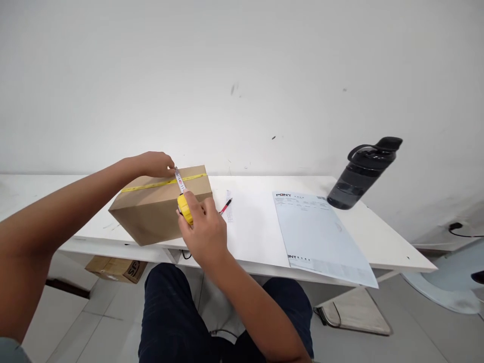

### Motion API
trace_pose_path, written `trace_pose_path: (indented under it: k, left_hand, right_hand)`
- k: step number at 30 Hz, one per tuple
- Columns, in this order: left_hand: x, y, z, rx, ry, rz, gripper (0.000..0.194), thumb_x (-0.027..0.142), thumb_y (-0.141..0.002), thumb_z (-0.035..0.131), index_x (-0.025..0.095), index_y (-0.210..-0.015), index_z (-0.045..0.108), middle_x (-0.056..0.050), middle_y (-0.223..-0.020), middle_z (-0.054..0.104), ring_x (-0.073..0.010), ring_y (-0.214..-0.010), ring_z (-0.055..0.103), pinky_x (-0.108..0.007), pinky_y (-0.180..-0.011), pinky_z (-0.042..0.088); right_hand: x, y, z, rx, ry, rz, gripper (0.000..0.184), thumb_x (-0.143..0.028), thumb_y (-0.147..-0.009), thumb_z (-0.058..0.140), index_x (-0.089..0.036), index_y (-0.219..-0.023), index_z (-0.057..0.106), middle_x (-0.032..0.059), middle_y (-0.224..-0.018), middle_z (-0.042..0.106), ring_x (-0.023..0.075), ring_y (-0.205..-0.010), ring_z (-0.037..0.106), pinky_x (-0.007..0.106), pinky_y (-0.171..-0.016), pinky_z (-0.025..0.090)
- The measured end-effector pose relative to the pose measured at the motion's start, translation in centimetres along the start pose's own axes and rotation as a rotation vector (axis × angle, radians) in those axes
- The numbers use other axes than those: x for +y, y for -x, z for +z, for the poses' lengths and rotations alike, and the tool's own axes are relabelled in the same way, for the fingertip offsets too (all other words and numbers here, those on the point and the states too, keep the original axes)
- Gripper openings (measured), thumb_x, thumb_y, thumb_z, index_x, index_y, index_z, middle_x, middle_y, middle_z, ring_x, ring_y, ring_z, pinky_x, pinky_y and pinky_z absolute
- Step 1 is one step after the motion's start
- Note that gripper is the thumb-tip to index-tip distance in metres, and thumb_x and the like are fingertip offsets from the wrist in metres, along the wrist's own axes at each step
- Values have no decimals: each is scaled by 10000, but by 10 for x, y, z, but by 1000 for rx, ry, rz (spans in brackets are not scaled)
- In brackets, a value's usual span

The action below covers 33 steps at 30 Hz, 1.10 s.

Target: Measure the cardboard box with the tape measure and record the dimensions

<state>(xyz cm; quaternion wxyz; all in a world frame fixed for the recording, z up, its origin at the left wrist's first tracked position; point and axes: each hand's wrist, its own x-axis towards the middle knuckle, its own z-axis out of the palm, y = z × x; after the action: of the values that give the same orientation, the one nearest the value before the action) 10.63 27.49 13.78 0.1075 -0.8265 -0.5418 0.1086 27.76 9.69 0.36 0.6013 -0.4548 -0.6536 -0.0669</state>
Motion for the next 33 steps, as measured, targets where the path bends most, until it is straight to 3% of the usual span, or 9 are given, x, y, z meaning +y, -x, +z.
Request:
trace_pose_path:
  k: [3, 7, 12, 18, 23, 30, 33]
  left_hand:
    - [-8, 4, -2, -43, 128, -41, 468, 616, -812, 490, 222, -783, 741, -90, -798, 716, -264, -748, 634, -371, -742, 438]
    - [-12, 11, -2, -34, 238, -49, 491, 649, -834, 445, 235, -759, 697, -68, -827, 715, -237, -729, 614, -347, -683, 425]
    - [-16, 7, 2, -9, 306, -32, 464, 685, -733, 580, 233, -780, 676, -69, -870, 712, -239, -759, 610, -334, -663, 420]
    - [-26, -7, 7, -79, 448, -46, 552, 685, -649, 663, 261, -1000, 698, -65, -1106, 717, -241, -926, 630, -310, -760, 469]
    - [-26, -3, 9, -145, 545, -75, 491, 708, -634, 662, 259, -819, 734, -48, -878, 740, -211, -755, 612, -325, -731, 481]
    - [-25, 10, 9, 5, 634, -131, 490, 678, -627, 716, 230, -827, 731, -45, -896, 745, -205, -791, 624, -303, -706, 489]
    - [-35, 29, 4, 165, 701, -151, 504, 689, -659, 701, 219, -842, 709, -42, -897, 739, -196, -805, 633, -293, -688, 489]
  right_hand:
    - [2, -5, 21, -35, -28, 25, 431, -261, -900, 592, -296, -1327, 544, 76, -921, 524, 229, -754, 599, 336, -547, 544]
    - [2, -16, 37, -76, -88, 55, 491, -208, -882, 552, -290, -1361, 475, 100, -1007, 510, 254, -828, 603, 357, -567, 560]
    - [0, -17, 36, -97, -105, 42, 482, -183, -882, 533, -279, -1349, 460, 104, -1016, 496, 271, -856, 608, 382, -579, 576]
    - [1, -15, 33, -107, -96, 24, 461, -177, -886, 528, -260, -1335, 465, 105, -1012, 508, 270, -867, 615, 390, -607, 592]
    - [0, -16, 35, -114, -109, 40, 500, -180, -884, 534, -278, -1368, 459, 104, -1026, 516, 278, -893, 624, 400, -630, 596]
    - [14, -17, 25, -107, -262, 128, 497, -259, -898, 617, -286, -1374, 480, 118, -1145, 588, 295, -1059, 630, 467, -850, 583]
    - [36, -17, 9, -49, -360, 237, 497, -325, -874, 676, -270, -1337, 505, 105, -1194, 616, 272, -1108, 625, 437, -901, 566]
